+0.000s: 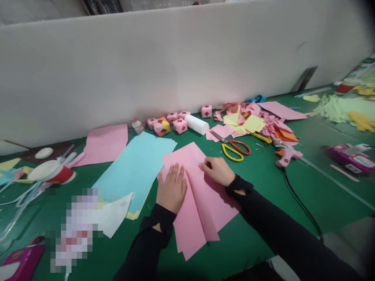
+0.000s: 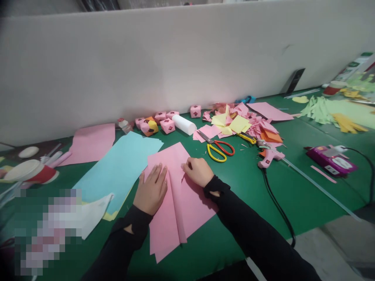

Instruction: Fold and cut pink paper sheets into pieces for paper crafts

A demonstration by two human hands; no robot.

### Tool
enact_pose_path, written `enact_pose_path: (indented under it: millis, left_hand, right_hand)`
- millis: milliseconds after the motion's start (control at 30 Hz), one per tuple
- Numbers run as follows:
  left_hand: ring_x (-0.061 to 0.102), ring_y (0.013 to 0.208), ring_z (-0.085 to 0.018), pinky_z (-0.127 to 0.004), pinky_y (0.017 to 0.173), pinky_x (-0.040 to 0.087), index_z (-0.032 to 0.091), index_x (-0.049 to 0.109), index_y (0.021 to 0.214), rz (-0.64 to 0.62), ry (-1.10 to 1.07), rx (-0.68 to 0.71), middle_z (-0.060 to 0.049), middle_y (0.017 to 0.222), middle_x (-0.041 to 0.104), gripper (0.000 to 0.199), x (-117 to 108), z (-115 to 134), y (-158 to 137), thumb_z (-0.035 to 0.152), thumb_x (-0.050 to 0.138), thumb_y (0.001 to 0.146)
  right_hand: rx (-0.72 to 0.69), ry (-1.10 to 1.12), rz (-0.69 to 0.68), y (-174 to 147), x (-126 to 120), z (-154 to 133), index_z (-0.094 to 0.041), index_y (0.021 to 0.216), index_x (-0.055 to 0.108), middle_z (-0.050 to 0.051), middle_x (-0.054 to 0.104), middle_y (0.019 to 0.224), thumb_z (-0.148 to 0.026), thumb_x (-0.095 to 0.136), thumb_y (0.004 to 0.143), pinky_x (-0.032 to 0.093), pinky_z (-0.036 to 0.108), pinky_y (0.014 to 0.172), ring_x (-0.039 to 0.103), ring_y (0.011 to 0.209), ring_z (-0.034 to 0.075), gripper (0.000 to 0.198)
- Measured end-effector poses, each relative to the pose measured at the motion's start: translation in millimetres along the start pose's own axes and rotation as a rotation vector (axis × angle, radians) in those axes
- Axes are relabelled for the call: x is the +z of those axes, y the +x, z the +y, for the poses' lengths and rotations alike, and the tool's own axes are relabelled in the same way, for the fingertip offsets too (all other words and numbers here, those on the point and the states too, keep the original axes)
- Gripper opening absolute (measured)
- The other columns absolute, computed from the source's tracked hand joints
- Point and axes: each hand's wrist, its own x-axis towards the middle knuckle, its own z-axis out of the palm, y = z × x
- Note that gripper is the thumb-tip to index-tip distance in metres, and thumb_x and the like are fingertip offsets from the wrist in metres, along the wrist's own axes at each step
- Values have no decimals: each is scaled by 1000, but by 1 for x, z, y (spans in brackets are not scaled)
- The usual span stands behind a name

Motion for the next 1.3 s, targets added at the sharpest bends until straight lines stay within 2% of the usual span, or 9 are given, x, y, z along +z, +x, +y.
enact_pose_path:
  millis: [200,333,433,533,600,767,933,1067,1300]
  left_hand:
    - [41,133,-30,-59,104,33,12,46,137,28,11,4,-14,145,43,47,1,0,0,25,28,96]
    - [44,131,-30,-56,104,35,11,51,133,75,5,40,-13,142,48,45,1,-1,0,25,28,97]
    - [46,130,-28,-54,106,34,12,54,131,102,-15,76,-11,138,52,44,2,-1,-1,24,28,98]
    - [46,130,-28,-53,107,34,11,52,132,98,-31,95,-11,138,52,44,3,-1,-2,28,30,97]
    - [45,131,-28,-53,105,36,10,50,134,78,-29,89,-12,140,49,46,4,-1,-2,30,31,97]
    - [41,134,-27,-51,105,38,11,45,138,7,-17,58,-11,144,44,48,4,2,-4,29,29,97]
    - [34,138,-27,-52,108,35,11,38,142,-68,-16,27,-11,150,36,51,3,6,-8,32,27,98]
    - [29,141,-27,-53,109,32,11,32,145,-99,-14,7,-10,153,29,53,3,9,-9,32,24,98]
    - [29,140,-28,-55,109,32,12,33,145,-107,-35,-2,-11,152,31,53,2,9,-8,33,23,98]
  right_hand:
    - [81,213,-85,1,-7,3,-18,63,60,1,64,59,-49,60,80,37,23,55,57,56,13,35]
    - [111,299,-122,1,-7,6,-18,65,63,1,65,57,-48,63,77,38,22,53,56,52,12,33]
    - [109,315,-55,1,-3,5,-18,64,61,0,63,54,-45,62,78,38,22,53,54,49,11,31]
    - [93,275,76,2,1,2,-18,62,58,0,62,55,-43,60,80,39,22,55,54,51,11,30]
    - [92,252,112,2,1,0,-19,61,58,0,62,55,-43,57,82,38,23,56,53,51,11,33]
    - [113,215,50,2,-2,2,-19,58,55,0,61,55,-42,55,83,36,23,56,53,53,12,35]
    - [43,-20,62,-2,0,2,-19,66,57,1,64,63,-37,53,86,33,24,57,55,58,13,27]
    - [46,-155,41,-4,0,-1,-20,72,57,3,66,69,-37,49,90,31,25,58,58,64,15,26]
    - [47,-212,17,-5,1,-4,-19,77,57,5,69,78,-34,46,92,31,26,61,63,73,18,23]
